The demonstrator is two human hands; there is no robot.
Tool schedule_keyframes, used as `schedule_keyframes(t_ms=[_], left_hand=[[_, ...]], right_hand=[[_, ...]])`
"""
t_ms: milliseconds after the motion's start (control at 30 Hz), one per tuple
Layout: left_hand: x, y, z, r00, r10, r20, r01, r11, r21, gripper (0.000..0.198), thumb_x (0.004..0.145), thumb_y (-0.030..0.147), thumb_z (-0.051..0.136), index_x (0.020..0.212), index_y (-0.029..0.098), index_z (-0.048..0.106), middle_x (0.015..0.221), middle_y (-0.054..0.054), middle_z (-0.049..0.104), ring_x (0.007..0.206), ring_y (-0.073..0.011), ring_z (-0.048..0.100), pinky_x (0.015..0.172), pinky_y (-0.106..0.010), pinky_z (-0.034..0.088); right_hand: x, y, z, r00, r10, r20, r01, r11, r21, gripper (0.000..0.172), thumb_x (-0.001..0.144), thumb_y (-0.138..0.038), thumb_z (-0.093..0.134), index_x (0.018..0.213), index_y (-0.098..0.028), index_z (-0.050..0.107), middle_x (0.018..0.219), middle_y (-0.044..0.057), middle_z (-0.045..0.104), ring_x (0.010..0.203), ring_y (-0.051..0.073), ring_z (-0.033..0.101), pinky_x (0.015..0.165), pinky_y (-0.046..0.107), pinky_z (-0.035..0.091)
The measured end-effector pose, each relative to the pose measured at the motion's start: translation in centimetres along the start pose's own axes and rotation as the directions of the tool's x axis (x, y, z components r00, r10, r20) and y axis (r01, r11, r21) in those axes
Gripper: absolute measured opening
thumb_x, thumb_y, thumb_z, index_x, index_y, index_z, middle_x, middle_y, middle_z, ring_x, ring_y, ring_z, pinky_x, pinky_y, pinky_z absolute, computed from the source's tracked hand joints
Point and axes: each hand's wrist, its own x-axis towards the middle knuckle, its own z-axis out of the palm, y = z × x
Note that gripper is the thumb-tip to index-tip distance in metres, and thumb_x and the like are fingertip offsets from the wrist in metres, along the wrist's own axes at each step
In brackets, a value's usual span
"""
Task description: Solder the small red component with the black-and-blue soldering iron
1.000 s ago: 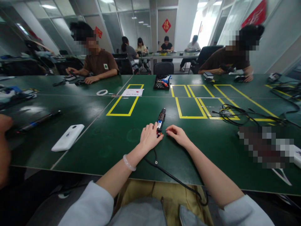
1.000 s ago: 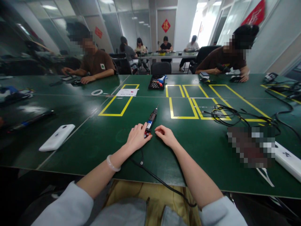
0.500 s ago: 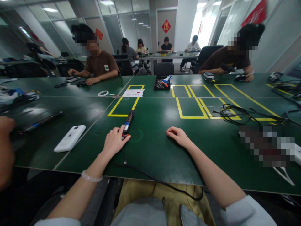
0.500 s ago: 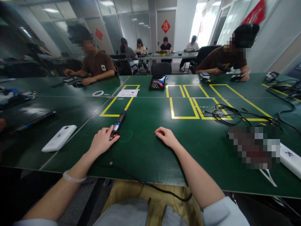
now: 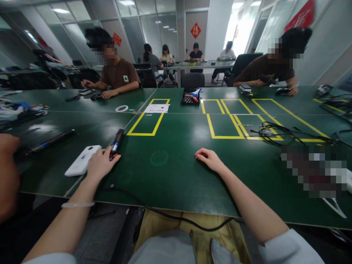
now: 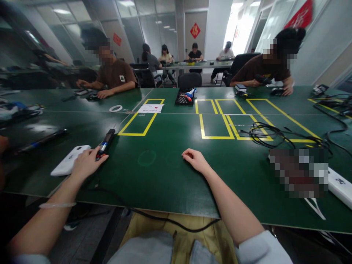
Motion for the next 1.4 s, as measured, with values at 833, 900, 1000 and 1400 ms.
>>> schedule_keyframes(t_ms=[833, 900, 1000, 1400], left_hand=[[-2.9, 27.5, -6.5, 0.679, 0.732, 0.056, 0.056, 0.025, -0.998, 0.057, 0.081, 0.037, 0.058, 0.131, 0.012, 0.047, 0.069, 0.001, 0.060, 0.060, -0.0101, 0.054, 0.060, -0.024, 0.044], [-3.4, 28.4, -5.6, 0.664, 0.746, 0.049, 0.095, -0.019, -0.995, 0.062, 0.081, 0.037, 0.059, 0.135, 0.011, 0.044, 0.063, 0.003, 0.056, 0.058, -0.0094, 0.053, 0.059, -0.023, 0.042], [-3.8, 28.6, -4.6, 0.680, 0.732, 0.037, 0.135, -0.075, -0.988, 0.065, 0.083, 0.038, 0.058, 0.139, 0.011, 0.039, 0.063, 0.003, 0.058, 0.059, -0.0093, 0.055, 0.061, -0.023, 0.042], [-4.2, 28.4, -3.8, 0.718, 0.694, 0.060, 0.133, -0.052, -0.990, 0.033, 0.082, 0.044, 0.059, 0.093, 0.013, 0.056, 0.075, -0.004, 0.066, 0.062, -0.0092, 0.058, 0.058, -0.022, 0.042]], right_hand=[[0.1, -0.5, 0.2, 0.999, -0.011, 0.044, -0.001, 0.963, 0.271, 0.034, 0.081, -0.038, 0.062, 0.107, -0.018, 0.055, 0.079, 0.001, 0.064, 0.066, 0.013, 0.058, 0.065, 0.027, 0.047], [0.1, -0.6, 0.3, 0.995, -0.030, 0.095, 0.001, 0.957, 0.290, 0.032, 0.080, -0.039, 0.064, 0.102, -0.017, 0.057, 0.080, 0.002, 0.065, 0.068, 0.013, 0.059, 0.066, 0.027, 0.046], [0.1, -0.5, 0.6, 0.991, -0.048, 0.121, 0.010, 0.953, 0.303, 0.027, 0.081, -0.039, 0.064, 0.095, -0.017, 0.058, 0.083, 0.003, 0.066, 0.071, 0.013, 0.060, 0.068, 0.027, 0.046], [0.2, 0.1, 0.8, 0.998, -0.061, 0.002, 0.059, 0.973, 0.225, 0.026, 0.080, -0.037, 0.065, 0.095, -0.018, 0.058, 0.080, 0.001, 0.062, 0.065, 0.011, 0.055, 0.061, 0.025, 0.043]])
